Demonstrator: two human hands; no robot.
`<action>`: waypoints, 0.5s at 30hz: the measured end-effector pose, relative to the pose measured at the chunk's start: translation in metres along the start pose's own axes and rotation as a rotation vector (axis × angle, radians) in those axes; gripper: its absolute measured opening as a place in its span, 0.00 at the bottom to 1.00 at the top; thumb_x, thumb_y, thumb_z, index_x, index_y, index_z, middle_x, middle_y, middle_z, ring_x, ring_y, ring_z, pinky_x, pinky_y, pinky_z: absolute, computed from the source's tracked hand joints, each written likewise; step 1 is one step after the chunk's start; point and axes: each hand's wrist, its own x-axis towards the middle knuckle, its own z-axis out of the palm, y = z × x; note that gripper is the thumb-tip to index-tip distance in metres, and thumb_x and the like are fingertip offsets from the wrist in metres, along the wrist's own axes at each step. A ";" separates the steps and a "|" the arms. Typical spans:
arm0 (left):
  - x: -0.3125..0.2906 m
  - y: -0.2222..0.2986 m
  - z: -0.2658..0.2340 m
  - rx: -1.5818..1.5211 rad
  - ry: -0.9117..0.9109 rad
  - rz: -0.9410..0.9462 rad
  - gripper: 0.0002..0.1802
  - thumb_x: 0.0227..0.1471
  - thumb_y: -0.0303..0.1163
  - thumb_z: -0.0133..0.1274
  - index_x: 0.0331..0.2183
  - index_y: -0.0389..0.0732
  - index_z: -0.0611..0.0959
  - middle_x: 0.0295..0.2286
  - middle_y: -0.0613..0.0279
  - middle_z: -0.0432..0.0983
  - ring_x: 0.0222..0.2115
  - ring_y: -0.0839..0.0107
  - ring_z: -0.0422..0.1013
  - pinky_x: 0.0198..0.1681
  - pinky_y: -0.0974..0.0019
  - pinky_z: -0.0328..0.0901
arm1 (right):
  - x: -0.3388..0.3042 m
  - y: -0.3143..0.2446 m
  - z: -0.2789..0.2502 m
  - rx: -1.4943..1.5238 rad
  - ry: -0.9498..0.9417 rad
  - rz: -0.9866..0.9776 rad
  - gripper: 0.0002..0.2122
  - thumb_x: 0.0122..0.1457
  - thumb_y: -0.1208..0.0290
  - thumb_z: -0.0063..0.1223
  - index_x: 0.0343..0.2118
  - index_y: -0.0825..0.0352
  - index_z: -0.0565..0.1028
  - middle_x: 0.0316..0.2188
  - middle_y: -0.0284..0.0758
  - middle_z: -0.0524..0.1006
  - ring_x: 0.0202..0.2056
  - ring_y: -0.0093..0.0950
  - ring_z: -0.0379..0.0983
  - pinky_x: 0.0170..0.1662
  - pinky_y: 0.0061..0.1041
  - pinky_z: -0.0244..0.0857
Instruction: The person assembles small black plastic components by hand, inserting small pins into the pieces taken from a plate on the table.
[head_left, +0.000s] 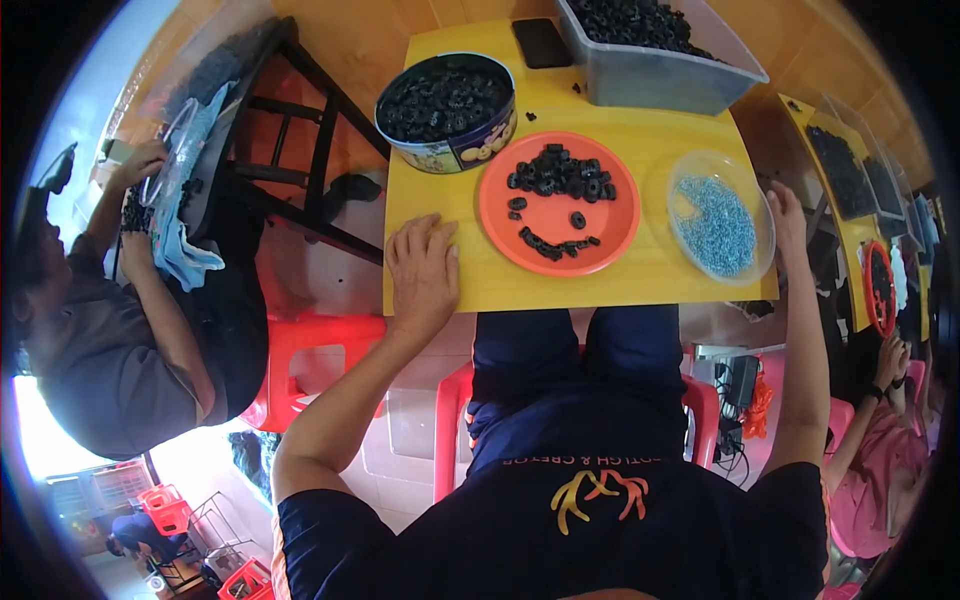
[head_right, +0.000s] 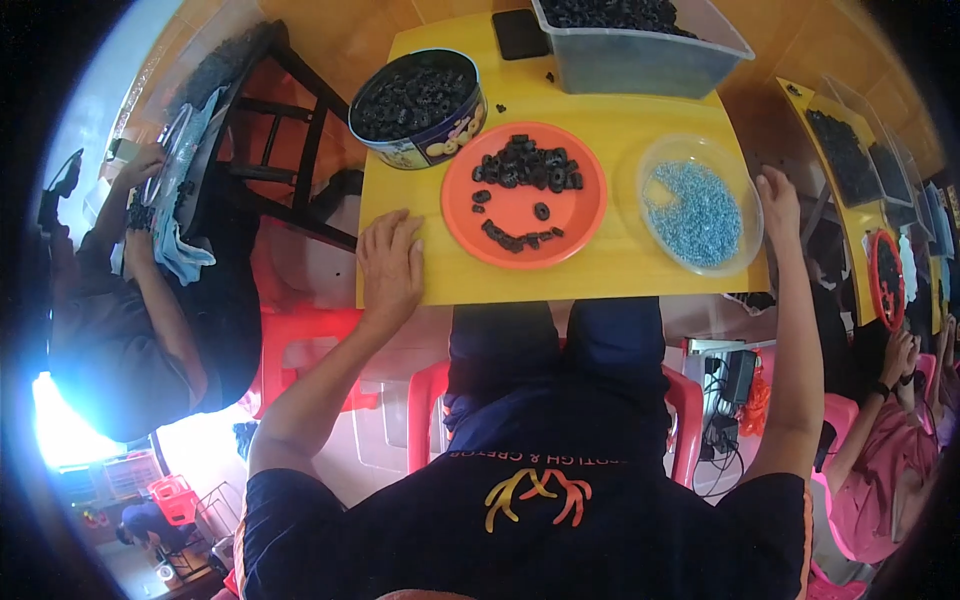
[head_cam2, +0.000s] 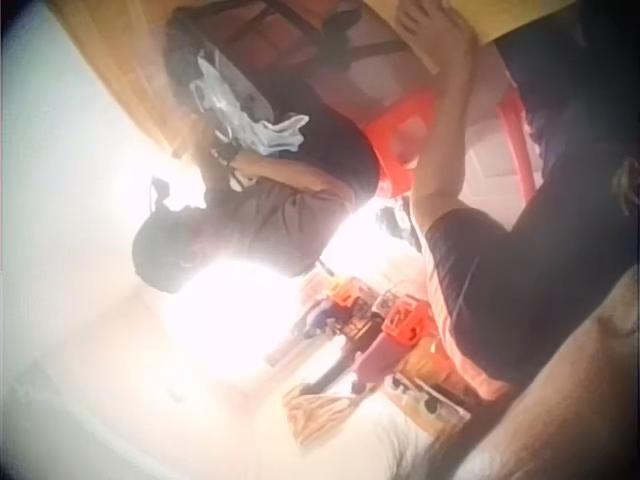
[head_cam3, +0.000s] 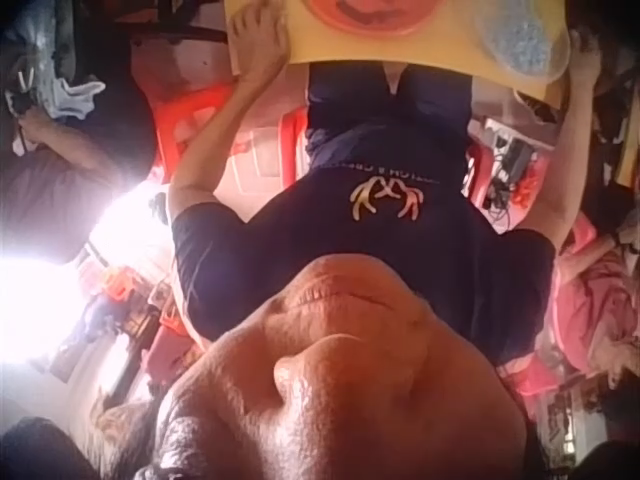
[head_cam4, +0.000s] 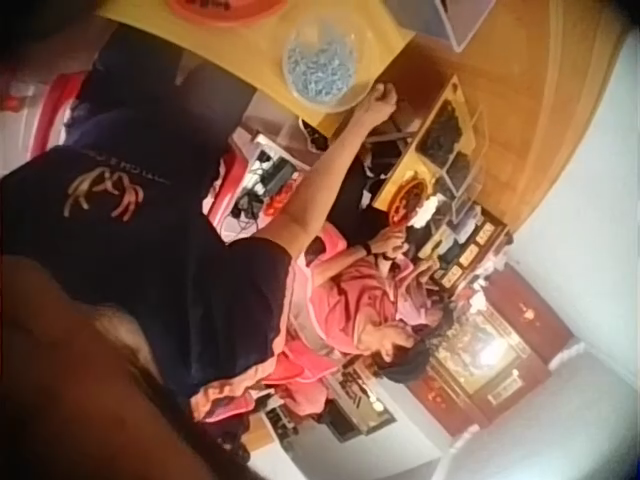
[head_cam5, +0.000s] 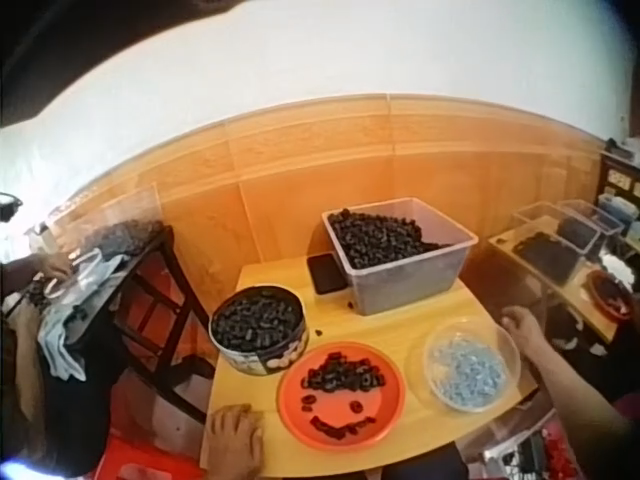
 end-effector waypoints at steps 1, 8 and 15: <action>0.000 0.000 -0.001 0.003 0.005 0.000 0.17 0.50 0.27 0.50 0.45 0.40 0.74 0.47 0.52 0.66 0.52 0.53 0.59 0.57 0.49 0.50 | -0.001 0.008 0.008 0.140 -0.053 0.083 0.15 0.63 0.64 0.47 0.47 0.68 0.74 0.42 0.44 0.77 0.44 0.34 0.74 0.47 0.30 0.66; 0.002 0.000 -0.002 -0.004 -0.024 -0.013 0.18 0.50 0.27 0.51 0.45 0.39 0.74 0.47 0.51 0.65 0.52 0.51 0.59 0.57 0.48 0.50 | -0.012 0.001 0.030 0.430 -0.185 0.312 0.13 0.65 0.63 0.45 0.41 0.69 0.73 0.32 0.29 0.75 0.36 0.15 0.64 0.41 0.17 0.61; 0.003 0.002 -0.002 -0.026 -0.030 -0.016 0.19 0.49 0.27 0.51 0.45 0.39 0.74 0.47 0.50 0.65 0.52 0.50 0.59 0.57 0.47 0.50 | -0.019 -0.024 0.017 0.140 -0.147 0.240 0.13 0.65 0.64 0.42 0.41 0.68 0.72 0.33 0.44 0.78 0.35 0.29 0.73 0.40 0.26 0.65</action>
